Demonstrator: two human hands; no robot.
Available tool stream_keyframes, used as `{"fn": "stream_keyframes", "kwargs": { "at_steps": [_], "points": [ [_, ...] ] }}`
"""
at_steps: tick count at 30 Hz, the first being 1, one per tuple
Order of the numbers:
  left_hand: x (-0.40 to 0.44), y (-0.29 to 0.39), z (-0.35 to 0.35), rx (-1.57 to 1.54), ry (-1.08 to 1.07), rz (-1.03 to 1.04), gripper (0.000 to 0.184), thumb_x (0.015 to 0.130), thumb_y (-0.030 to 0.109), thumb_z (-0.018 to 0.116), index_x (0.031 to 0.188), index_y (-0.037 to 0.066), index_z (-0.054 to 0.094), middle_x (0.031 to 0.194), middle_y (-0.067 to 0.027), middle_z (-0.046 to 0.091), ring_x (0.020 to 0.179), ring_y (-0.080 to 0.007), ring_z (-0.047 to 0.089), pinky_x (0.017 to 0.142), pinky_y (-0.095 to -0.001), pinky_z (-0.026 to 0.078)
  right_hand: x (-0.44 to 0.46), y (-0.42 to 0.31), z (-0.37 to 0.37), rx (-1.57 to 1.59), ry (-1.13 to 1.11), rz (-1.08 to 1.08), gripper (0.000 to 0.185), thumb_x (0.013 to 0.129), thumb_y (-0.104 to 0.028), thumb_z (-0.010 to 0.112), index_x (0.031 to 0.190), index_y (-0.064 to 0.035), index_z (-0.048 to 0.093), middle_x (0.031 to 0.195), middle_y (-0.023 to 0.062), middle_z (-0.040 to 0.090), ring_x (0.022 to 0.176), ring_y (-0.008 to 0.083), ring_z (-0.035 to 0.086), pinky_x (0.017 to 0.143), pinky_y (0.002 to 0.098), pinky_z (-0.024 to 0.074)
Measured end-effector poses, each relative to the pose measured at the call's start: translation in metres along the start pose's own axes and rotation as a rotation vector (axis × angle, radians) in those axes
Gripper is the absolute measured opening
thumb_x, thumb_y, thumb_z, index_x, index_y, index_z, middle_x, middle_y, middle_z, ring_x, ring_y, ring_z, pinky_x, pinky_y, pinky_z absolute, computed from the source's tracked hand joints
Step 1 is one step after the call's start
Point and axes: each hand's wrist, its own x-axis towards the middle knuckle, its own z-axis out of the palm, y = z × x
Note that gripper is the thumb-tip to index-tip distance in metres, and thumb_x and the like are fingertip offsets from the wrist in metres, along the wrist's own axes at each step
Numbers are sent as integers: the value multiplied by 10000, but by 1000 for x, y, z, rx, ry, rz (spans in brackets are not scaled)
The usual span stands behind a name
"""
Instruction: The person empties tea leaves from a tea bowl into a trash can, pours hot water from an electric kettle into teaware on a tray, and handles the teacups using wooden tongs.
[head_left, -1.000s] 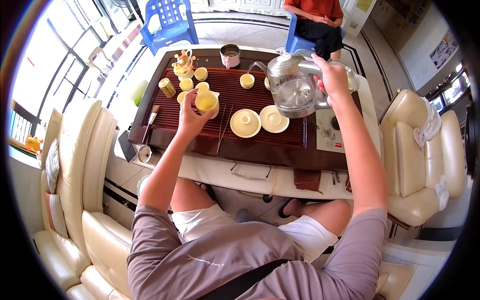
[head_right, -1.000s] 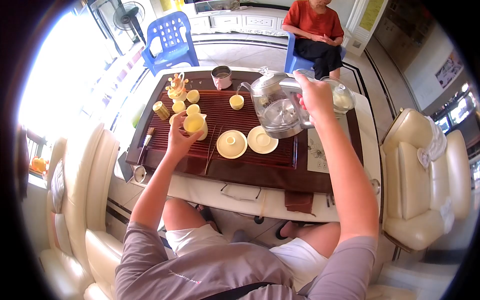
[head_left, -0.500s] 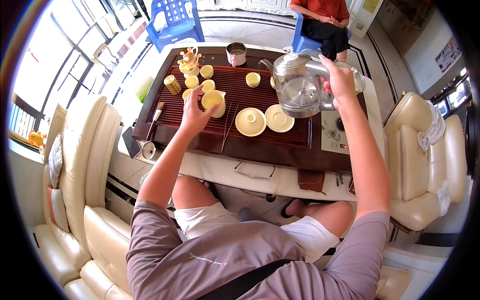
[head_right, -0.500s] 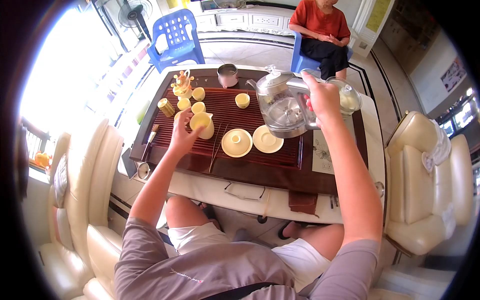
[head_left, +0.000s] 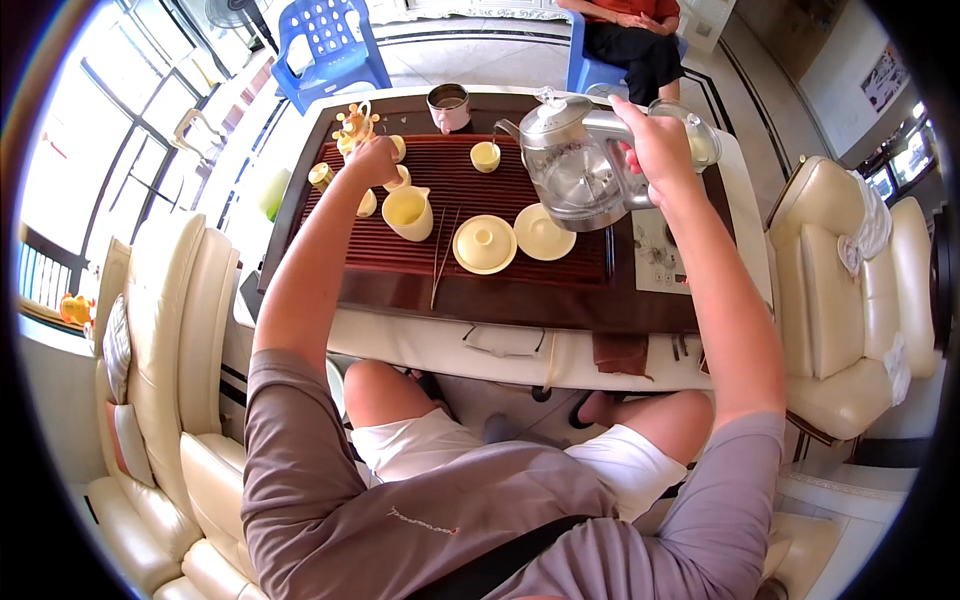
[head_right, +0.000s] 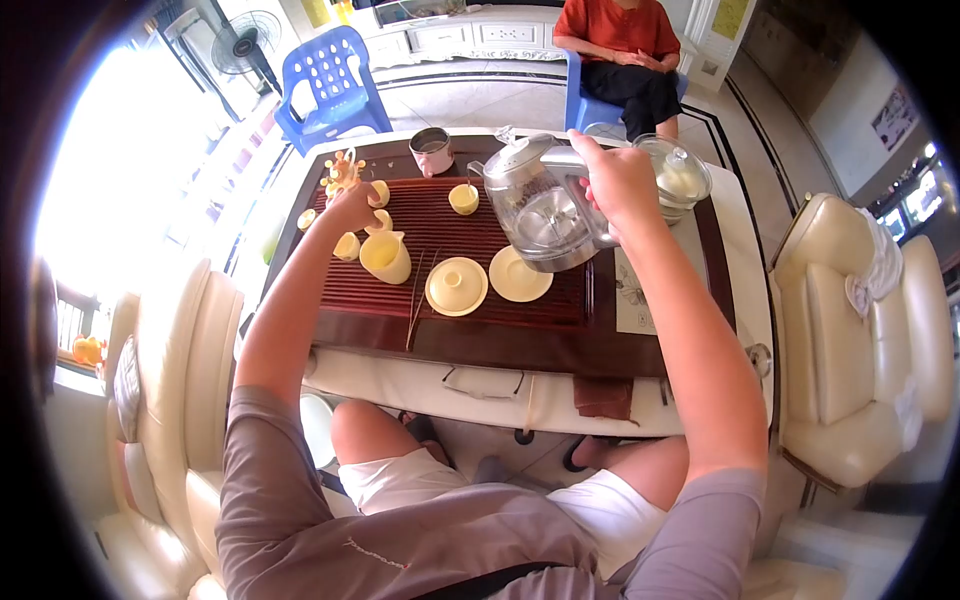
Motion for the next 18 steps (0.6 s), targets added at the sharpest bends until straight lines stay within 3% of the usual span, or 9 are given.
{"fn": "stream_keyframes", "kwargs": {
  "at_steps": [3,8,18],
  "points": [
    [6,-3,6,30,-56,-14,677,566,315,909,1181,143,687,1219,-73,667,1223,-333,557,1001,-494,433,2,2,-2,-15,-7,-16,530,855,-424,712,560,-4,579,494,33,509,416,106,457,442,259,397],
    [9,-4,17,103,41,43,797,550,345,911,1268,161,619,1209,-79,675,1203,-328,575,1010,-496,418,0,2,-6,23,4,1,516,855,-427,713,572,-13,590,507,23,511,437,99,468,452,253,402],
    [11,5,18,-82,117,93,681,633,224,821,1272,157,593,1133,-106,685,1176,-351,578,986,-463,449,-8,2,-14,87,-13,-18,516,853,-420,719,578,-3,592,508,24,507,441,97,465,476,259,426]
  ]
}}
